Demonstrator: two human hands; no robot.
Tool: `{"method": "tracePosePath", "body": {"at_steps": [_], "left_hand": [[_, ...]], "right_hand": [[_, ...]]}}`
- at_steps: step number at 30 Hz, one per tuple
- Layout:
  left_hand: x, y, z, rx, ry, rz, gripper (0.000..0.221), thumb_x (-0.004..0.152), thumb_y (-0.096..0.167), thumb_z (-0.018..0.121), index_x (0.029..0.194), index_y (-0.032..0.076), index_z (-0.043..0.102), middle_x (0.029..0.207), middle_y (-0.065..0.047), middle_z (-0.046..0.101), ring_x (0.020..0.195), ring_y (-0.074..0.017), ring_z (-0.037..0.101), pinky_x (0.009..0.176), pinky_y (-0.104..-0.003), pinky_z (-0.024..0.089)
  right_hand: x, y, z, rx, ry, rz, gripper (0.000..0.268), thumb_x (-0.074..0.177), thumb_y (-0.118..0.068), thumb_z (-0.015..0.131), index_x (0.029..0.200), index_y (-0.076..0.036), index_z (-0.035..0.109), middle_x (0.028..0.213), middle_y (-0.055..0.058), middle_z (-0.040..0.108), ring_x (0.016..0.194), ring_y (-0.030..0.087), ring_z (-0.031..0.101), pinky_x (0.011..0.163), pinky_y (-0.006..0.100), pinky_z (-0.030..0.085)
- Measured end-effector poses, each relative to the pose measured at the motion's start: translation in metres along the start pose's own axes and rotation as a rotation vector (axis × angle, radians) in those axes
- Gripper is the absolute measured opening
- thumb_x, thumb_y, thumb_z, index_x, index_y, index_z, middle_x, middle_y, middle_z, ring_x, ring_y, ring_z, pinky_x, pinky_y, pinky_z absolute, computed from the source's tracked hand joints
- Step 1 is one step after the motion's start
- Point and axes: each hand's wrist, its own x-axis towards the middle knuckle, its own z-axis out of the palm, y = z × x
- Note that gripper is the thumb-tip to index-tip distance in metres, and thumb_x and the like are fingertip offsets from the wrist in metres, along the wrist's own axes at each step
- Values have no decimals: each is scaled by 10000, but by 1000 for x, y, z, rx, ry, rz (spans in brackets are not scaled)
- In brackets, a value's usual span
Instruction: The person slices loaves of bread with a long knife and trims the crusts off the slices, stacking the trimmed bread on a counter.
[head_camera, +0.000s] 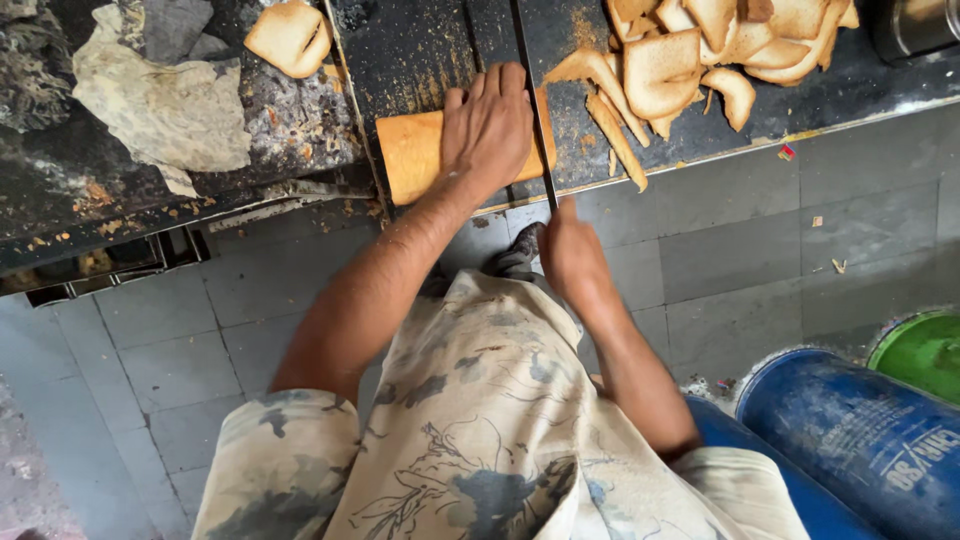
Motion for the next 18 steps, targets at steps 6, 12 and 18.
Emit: {"method": "tracePosePath", "body": {"at_steps": [6,12,18], "left_hand": [[0,4,-4,13,-10,-10,136,1026,193,510,1076,76,558,1016,-98,608,932,-263,607,807,-467,401],[-2,3,-2,9,54,29,116,1014,197,531,1051,91,559,1019,-80,614,964,-279,606,817,-472,406],[4,0,-4,-7,51,-16,120,1019,204,529,1058,96,564,1029,-85,624,974,-280,611,805,-482,404]], "right_hand": [[-81,24,-12,-37,-155,170,209,978,-103,548,1048,64,443,798,378,647,825,584,624,726,647,468],[64,28,50,6,135,-121,240,942,-53,524,1133,86,481,855,386,652,841,586,623,718,629,496],[-36,54,47,-21,-90,112,218,951,-82,513,1077,94,483,802,392,635,790,587,625,686,648,455]]}}
